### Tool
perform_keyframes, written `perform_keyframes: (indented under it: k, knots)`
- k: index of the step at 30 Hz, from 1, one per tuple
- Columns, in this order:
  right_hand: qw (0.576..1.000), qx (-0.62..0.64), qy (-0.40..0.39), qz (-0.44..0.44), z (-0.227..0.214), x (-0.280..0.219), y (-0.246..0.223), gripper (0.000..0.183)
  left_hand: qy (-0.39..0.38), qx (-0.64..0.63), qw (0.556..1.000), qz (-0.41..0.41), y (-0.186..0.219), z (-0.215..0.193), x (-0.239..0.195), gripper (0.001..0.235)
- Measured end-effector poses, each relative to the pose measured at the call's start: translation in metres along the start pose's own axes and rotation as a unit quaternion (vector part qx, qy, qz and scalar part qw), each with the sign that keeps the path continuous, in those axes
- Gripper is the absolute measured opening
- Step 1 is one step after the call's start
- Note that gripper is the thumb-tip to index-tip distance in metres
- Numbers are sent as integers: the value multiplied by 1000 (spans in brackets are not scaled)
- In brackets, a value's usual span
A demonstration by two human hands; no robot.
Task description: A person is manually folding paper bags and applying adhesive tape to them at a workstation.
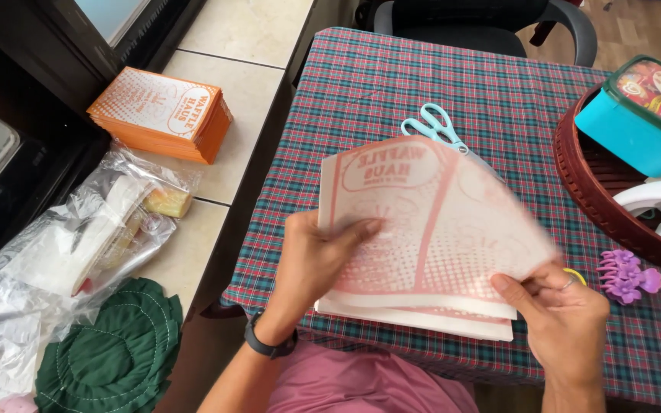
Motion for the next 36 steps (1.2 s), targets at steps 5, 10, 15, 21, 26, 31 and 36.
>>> perform_keyframes:
  k: [5, 10, 15, 21, 26, 31, 36]
  knots:
    - [975, 145, -28, 168, -4, 6, 16, 23, 212, 343, 889, 215, 1, 4, -25, 103]
    - [966, 155, -34, 204, -14, 7, 27, 22, 36, 307, 849, 429, 13, 16, -58, 27]
    - [957, 174, -61, 223, -21, 8, 34, 18, -1, 345, 813, 470, -3, 21, -62, 16]
    - [966, 81, -35, 243, -16, -2, 2, 27, 5, 317, 805, 501, -10, 25, -61, 14]
    - [925, -265, -20, -270, 3, -31, -51, 3, -28, 302, 819, 487, -14, 29, -64, 15]
    - [882, -223, -165, -382, 40, -38, -50, 11, -41, 304, 823, 478, -15, 30, -67, 18]
    - [861, -249, -178, -407, 51, -39, -48, 6, -42, 305, 827, 470, -13, 29, -68, 20]
Point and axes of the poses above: each hand's wrist, its own x-axis towards the middle knuckle, its own z-axis out of the palm, y = z × x, the point moved 1 cm from there along x, towards the middle knuckle, and after that the axes turned 6 degrees about x, right-handed, at the moved point
